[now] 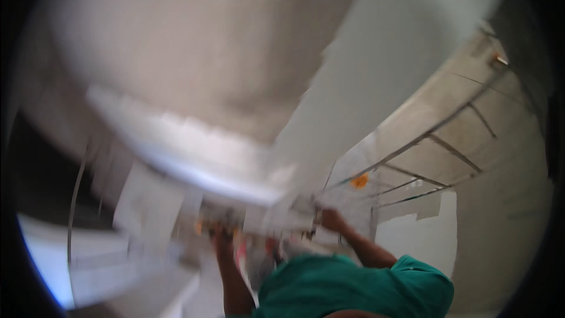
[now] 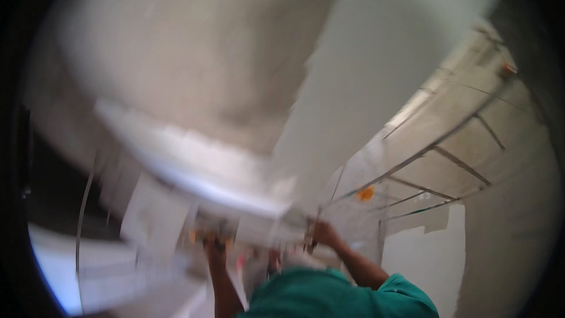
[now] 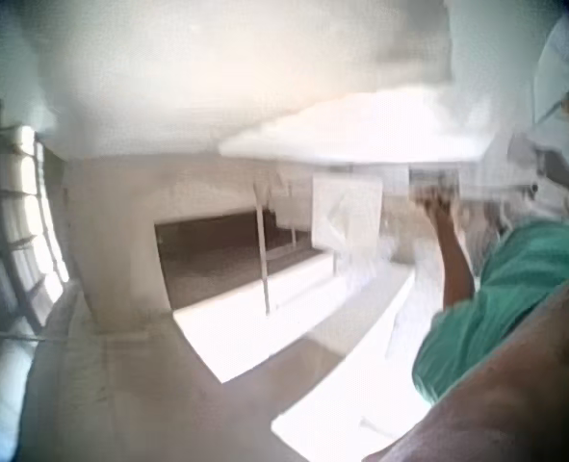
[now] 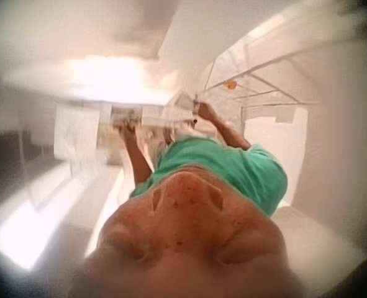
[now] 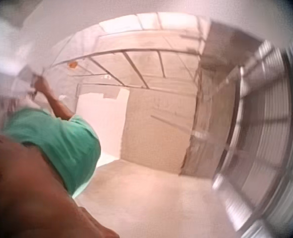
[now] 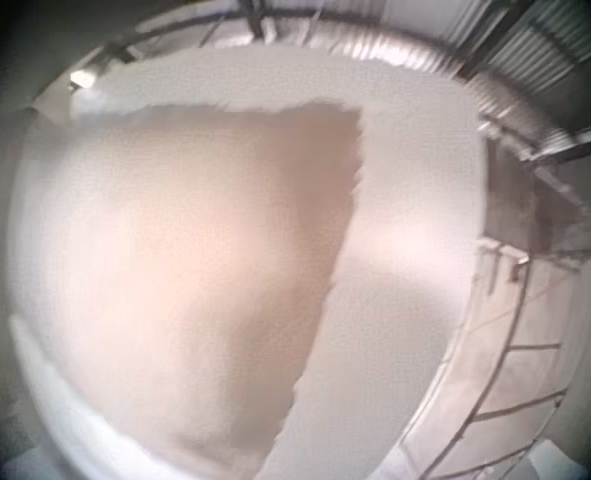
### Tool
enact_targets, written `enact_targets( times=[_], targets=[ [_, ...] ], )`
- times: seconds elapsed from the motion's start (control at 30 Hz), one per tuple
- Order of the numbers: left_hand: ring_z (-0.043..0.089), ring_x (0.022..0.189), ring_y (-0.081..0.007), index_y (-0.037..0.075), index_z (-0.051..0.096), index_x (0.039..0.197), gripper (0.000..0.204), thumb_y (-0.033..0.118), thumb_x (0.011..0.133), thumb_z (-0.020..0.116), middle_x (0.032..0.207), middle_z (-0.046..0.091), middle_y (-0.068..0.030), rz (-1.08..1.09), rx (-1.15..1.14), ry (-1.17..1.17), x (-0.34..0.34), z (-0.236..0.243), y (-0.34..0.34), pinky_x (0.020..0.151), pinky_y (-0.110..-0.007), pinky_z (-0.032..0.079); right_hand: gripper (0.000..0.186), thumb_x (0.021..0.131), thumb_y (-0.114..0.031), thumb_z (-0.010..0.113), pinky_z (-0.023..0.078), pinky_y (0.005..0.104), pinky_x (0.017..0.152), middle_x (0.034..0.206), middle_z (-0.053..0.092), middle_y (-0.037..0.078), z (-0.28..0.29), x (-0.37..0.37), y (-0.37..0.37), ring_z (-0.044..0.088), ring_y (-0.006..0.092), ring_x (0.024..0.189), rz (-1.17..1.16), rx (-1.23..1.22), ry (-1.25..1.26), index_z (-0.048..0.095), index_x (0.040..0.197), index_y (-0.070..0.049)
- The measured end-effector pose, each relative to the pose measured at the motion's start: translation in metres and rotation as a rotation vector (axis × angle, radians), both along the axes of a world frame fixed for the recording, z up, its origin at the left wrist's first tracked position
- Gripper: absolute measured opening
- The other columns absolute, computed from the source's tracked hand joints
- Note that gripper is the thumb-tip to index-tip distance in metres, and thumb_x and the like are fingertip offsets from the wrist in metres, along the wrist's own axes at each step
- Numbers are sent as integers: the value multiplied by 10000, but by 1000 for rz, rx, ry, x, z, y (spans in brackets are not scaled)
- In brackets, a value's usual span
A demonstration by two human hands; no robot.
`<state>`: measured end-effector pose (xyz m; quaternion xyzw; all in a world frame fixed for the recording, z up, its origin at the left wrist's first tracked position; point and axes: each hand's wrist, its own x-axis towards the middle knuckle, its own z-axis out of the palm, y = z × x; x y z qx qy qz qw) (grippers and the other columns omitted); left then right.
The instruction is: The person applies white plaster to a ceiling using a trowel and hawk. They repeatedly scoop plaster from the hawk and spread it across the ceiling surface in smooth strokes while standing on a scaffold.
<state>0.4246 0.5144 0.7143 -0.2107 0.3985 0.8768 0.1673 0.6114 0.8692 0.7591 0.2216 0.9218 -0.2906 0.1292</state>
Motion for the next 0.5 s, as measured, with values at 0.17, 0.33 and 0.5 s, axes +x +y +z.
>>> enact_targets(
  times=[0.17,0.33,0.5],
  targets=[
    [589,952,-178,25,572,1102,339,31,781,681,1015,598,-61,99,-10,216,14,82,-26,817,-324,485,696,699,-103,760,509,365,761,930,662,222,88,-87,-57,664,343,828,176,-168,256,481,1332,-28],
    [577,993,-222,9,471,1203,489,-58,742,619,1070,564,-102,269,-1,219,17,155,-10,878,-355,482,686,702,-21,720,482,281,783,987,658,213,133,-152,-99,647,167,851,369,-339,240,476,1342,-15],
    [578,979,-215,8,616,995,223,12,780,673,1076,569,-111,219,-187,288,20,137,-16,837,-356,497,699,693,-144,757,502,347,712,825,667,164,120,-191,-121,657,273,747,446,-238,152,498,1341,-105]
  ],
)
